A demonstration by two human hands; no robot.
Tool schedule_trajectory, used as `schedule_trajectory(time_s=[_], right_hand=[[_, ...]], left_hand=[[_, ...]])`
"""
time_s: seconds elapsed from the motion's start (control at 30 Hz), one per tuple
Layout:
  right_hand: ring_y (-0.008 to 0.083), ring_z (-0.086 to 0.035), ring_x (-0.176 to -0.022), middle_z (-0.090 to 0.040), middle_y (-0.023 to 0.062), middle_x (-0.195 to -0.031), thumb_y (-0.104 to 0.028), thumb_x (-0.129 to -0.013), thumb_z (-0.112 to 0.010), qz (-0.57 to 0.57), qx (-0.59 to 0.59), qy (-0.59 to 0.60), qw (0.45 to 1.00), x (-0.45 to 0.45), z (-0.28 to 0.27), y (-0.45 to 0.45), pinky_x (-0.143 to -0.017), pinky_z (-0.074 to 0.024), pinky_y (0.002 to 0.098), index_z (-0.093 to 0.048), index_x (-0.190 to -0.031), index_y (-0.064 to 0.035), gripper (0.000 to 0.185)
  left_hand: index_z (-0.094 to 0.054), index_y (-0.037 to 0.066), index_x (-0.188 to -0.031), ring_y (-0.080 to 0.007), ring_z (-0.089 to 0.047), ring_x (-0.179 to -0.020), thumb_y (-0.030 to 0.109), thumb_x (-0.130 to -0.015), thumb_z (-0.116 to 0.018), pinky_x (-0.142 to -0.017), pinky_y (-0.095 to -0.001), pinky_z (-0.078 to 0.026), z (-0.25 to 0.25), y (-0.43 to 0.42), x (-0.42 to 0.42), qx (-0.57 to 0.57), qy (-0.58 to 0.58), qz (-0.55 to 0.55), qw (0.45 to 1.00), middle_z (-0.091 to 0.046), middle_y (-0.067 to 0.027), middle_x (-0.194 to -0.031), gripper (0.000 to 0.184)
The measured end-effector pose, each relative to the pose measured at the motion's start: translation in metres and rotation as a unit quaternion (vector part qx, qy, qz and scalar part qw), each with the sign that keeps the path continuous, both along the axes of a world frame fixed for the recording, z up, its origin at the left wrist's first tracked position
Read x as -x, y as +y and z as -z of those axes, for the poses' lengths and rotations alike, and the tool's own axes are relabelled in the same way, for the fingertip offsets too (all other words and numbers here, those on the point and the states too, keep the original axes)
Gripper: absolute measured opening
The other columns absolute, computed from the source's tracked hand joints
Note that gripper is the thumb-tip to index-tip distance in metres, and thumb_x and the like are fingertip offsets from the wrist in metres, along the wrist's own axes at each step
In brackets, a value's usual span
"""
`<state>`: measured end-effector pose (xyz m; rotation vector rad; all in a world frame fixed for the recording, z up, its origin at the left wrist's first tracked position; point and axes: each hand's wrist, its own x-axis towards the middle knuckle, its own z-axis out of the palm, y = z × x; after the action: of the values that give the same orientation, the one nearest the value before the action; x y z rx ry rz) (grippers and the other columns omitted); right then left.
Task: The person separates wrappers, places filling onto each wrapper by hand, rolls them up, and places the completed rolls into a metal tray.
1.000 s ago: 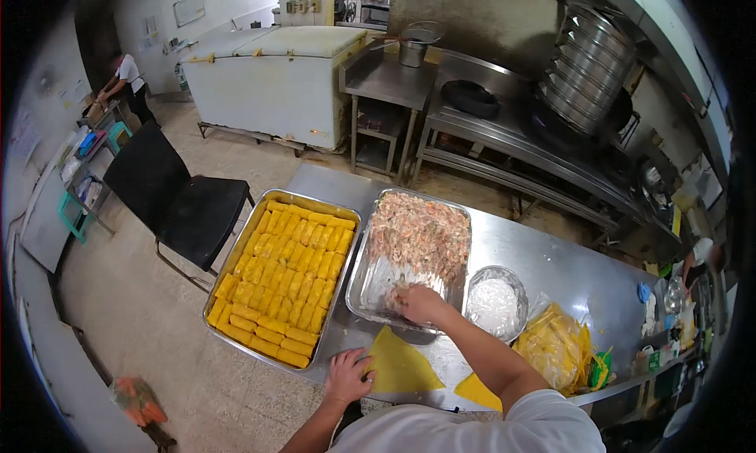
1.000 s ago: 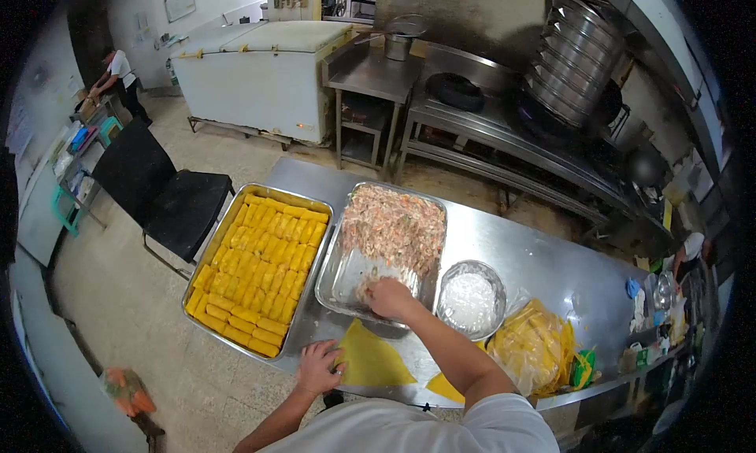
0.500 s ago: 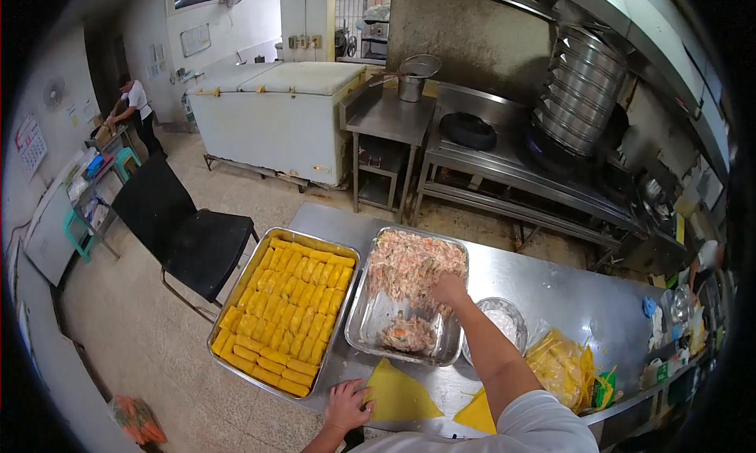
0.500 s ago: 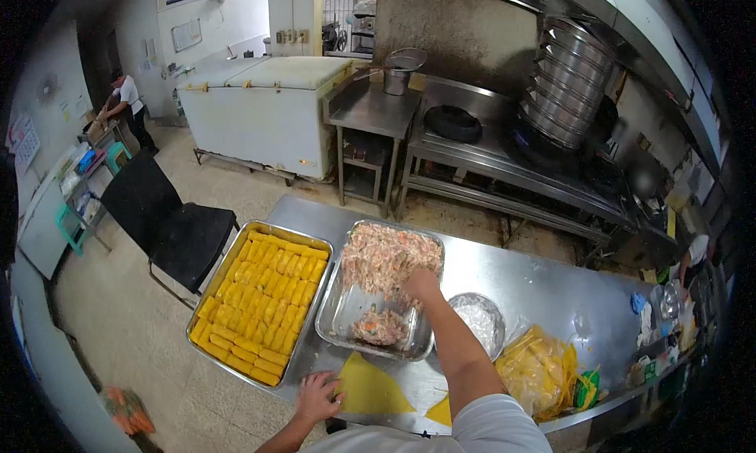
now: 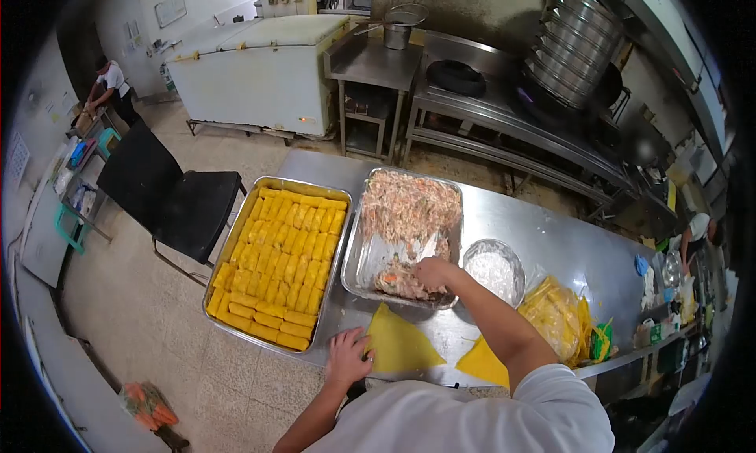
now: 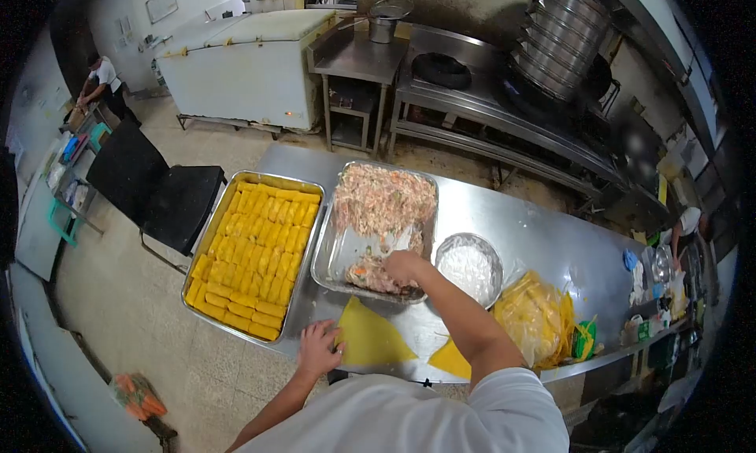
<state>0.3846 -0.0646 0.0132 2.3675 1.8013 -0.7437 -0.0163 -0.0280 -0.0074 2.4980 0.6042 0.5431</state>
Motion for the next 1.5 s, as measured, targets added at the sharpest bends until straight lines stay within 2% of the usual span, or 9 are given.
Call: schedule_trajectory(time_s=[0.17, 0.3, 0.5, 0.6, 0.73, 1.03, 1.3, 1.43, 1.5], right_hand=[[0.0437, -0.072, -0.106, -0.077, 0.0230, -0.108, -0.023, -0.095, -0.062, 0.096, -0.055, -0.012, 0.994, 0.044, -0.064, -0.035, -0.093, -0.0586, 0.0520, -0.083, -0.097, -0.0083, 0.026], [0.0437, -0.073, -0.089, -0.075, 0.0243, -0.090, -0.016, -0.090, -0.063, 0.079, -0.096, -0.025, 0.992, 0.044, -0.050, -0.042, -0.083, -0.0594, 0.0523, -0.081, -0.088, -0.0085, 0.020], [0.0452, -0.072, -0.091, -0.075, 0.0247, -0.093, -0.020, -0.096, -0.062, 0.176, -0.234, 0.011, 0.956, 0.054, -0.097, -0.026, -0.085, -0.0582, 0.0524, -0.080, -0.095, -0.0052, 0.024], [0.0465, -0.072, -0.095, -0.076, 0.0250, -0.098, -0.023, -0.098, -0.063, 0.066, -0.103, -0.005, 0.992, 0.087, -0.090, -0.020, -0.088, -0.0578, 0.0529, -0.079, -0.111, -0.0065, 0.027], [0.0488, -0.070, -0.099, -0.075, 0.0263, -0.105, -0.023, -0.099, -0.063, 0.077, -0.060, -0.024, 0.995, 0.111, -0.082, -0.023, -0.088, -0.0564, 0.0547, -0.077, -0.114, -0.0067, 0.026], [0.0474, -0.072, -0.091, -0.076, 0.0258, -0.099, -0.025, -0.094, -0.068, 0.103, -0.076, 0.013, 0.992, 0.111, -0.054, -0.013, -0.085, -0.0578, 0.0503, -0.079, -0.097, -0.0020, 0.026], [0.0304, -0.073, -0.085, -0.078, 0.0192, -0.096, -0.030, -0.096, -0.074, 0.121, -0.038, 0.167, 0.978, 0.099, -0.092, -0.007, -0.079, -0.0574, 0.0438, -0.081, -0.105, 0.0001, 0.032], [0.0164, -0.069, -0.086, -0.078, 0.0063, -0.097, -0.023, -0.099, -0.075, 0.227, -0.072, 0.339, 0.910, 0.067, -0.086, -0.017, -0.076, -0.0559, 0.0335, -0.080, -0.111, 0.0012, 0.027], [0.0169, -0.068, -0.093, -0.077, 0.0066, -0.105, -0.028, -0.097, -0.078, 0.283, -0.081, 0.410, 0.864, 0.057, -0.081, -0.025, -0.080, -0.0548, 0.0333, -0.080, -0.115, 0.0015, 0.034]], left_hand=[[-0.077, 0.013, -0.117, -0.0376, -0.056, -0.129, 0.029, -0.082, -0.081, -0.107, -0.0554, -0.044, 0.002, -0.001, 0.001, 0.006, -0.029, -0.001, 1.000, -0.063, -0.0140, -0.136, 0.039], [-0.077, 0.010, -0.117, -0.0363, -0.054, -0.132, 0.026, -0.082, -0.079, -0.110, -0.0545, -0.042, -0.004, -0.003, 0.003, 0.014, -0.022, 0.000, 1.000, -0.063, -0.0135, -0.141, 0.039], [-0.076, 0.010, -0.119, -0.0362, -0.054, -0.132, 0.025, -0.082, -0.078, -0.111, -0.0549, -0.042, -0.005, 0.000, 0.005, 0.020, -0.026, 0.014, 0.999, -0.062, -0.0133, -0.142, 0.040], [-0.076, 0.010, -0.119, -0.0359, -0.054, -0.132, 0.025, -0.083, -0.078, -0.111, -0.0548, -0.042, -0.006, 0.001, 0.005, 0.020, -0.027, 0.020, 0.999, -0.061, -0.0130, -0.142, 0.040], [-0.075, 0.010, -0.118, -0.0357, -0.054, -0.132, 0.025, -0.083, -0.077, -0.111, -0.0548, -0.042, -0.007, 0.002, 0.005, 0.022, -0.025, 0.017, 0.999, -0.061, -0.0128, -0.141, 0.038], [-0.076, 0.010, -0.119, -0.0342, -0.052, -0.134, 0.028, -0.085, -0.075, -0.112, -0.0550, -0.041, -0.006, 0.003, 0.005, 0.023, 0.008, 0.025, 0.999, -0.060, -0.0122, -0.144, 0.038], [-0.078, 0.012, -0.115, -0.0342, -0.054, -0.132, 0.029, -0.084, -0.076, -0.112, -0.0541, -0.041, 0.003, -0.002, 0.001, 0.014, -0.021, 0.004, 1.000, -0.063, -0.0109, -0.140, 0.035], [-0.078, 0.012, -0.112, -0.0351, -0.055, -0.129, 0.027, -0.080, -0.080, -0.109, -0.0543, -0.043, -0.001, -0.001, 0.001, 0.011, -0.025, -0.001, 1.000, -0.064, -0.0100, -0.138, 0.035], [-0.079, 0.012, -0.111, -0.0356, -0.056, -0.128, 0.026, -0.079, -0.082, -0.108, -0.0541, -0.044, -0.002, -0.003, 0.000, 0.004, -0.029, -0.004, 1.000, -0.065, -0.0096, -0.136, 0.035]])
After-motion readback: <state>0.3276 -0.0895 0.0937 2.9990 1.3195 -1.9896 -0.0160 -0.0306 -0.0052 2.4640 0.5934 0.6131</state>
